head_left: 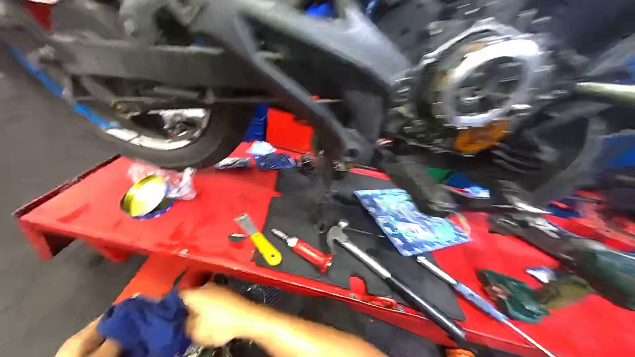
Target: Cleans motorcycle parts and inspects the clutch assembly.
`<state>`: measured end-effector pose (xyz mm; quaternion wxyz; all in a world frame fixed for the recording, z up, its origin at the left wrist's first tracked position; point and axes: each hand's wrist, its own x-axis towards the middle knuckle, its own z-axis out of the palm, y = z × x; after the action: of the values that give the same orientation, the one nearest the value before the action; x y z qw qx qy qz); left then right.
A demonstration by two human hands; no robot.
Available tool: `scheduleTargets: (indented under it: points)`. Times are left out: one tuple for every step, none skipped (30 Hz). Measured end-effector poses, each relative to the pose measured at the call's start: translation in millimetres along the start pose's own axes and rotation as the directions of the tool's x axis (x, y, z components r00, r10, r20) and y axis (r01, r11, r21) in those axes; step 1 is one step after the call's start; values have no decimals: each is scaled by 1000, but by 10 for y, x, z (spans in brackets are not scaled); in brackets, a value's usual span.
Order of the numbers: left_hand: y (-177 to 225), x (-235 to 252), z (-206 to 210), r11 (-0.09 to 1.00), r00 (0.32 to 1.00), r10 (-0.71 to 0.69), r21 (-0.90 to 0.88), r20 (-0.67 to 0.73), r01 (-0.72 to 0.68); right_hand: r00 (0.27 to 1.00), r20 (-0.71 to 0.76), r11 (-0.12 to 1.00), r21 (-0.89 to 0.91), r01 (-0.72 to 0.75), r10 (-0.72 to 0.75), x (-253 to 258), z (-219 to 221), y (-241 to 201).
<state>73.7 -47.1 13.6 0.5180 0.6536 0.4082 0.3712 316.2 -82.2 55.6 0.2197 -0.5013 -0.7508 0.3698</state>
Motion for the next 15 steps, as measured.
scheduleTargets:
  points:
    - [58,21,-10,1000,1000,-8,-27,-12,7,1000,-21,999,28,-22,22,17,-75,-6]
    - [107,44,-8,998,999,-10,-61,-33,8,998,-36,997,52,-54,56,41,-129,15]
    - [136,75,0,996,998,3,-87,-56,-8,995,-54,994,61,-85,88,60,-160,63]
    - [163,92,4,994,998,8,-106,-67,-15,989,-74,991,56,-124,128,63,-180,117]
    - [192,89,5,992,997,11,-125,-74,-20,981,-118,988,43,-150,154,48,-186,164]
    - [227,82,10,990,997,23,-137,-75,-33,969,-194,988,27,-152,154,17,-183,198]
    - [263,72,23,989,995,53,-132,-83,-64,951,-286,992,23,-120,122,-22,-179,216]
    - [297,51,41,988,990,98,-111,-98,-109,919,-389,998,34,-55,64,-60,-163,216]
    - [322,21,57,982,981,160,-85,-110,-169,880,-474,997,61,39,-6,-93,-141,192]
    - [341,-12,68,972,967,223,-50,-121,-231,847,-526,986,83,143,-78,-119,-123,147]
    - [359,-43,79,958,949,285,1,-131,-288,826,-542,970,76,233,-156,-142,-111,95]
    - [372,-70,90,938,928,347,64,-136,-341,809,-537,952,32,303,-239,-159,-103,51]
    - [373,-94,101,913,905,406,111,-126,-394,787,-527,933,-33,358,-321,-171,-87,21]
    - [376,-114,116,888,885,453,149,-106,-436,763,-516,912,-98,398,-389,-183,-66,2]
    - [385,-128,134,862,867,492,185,-79,-472,743,-505,894,-162,418,-439,-198,-42,-11]
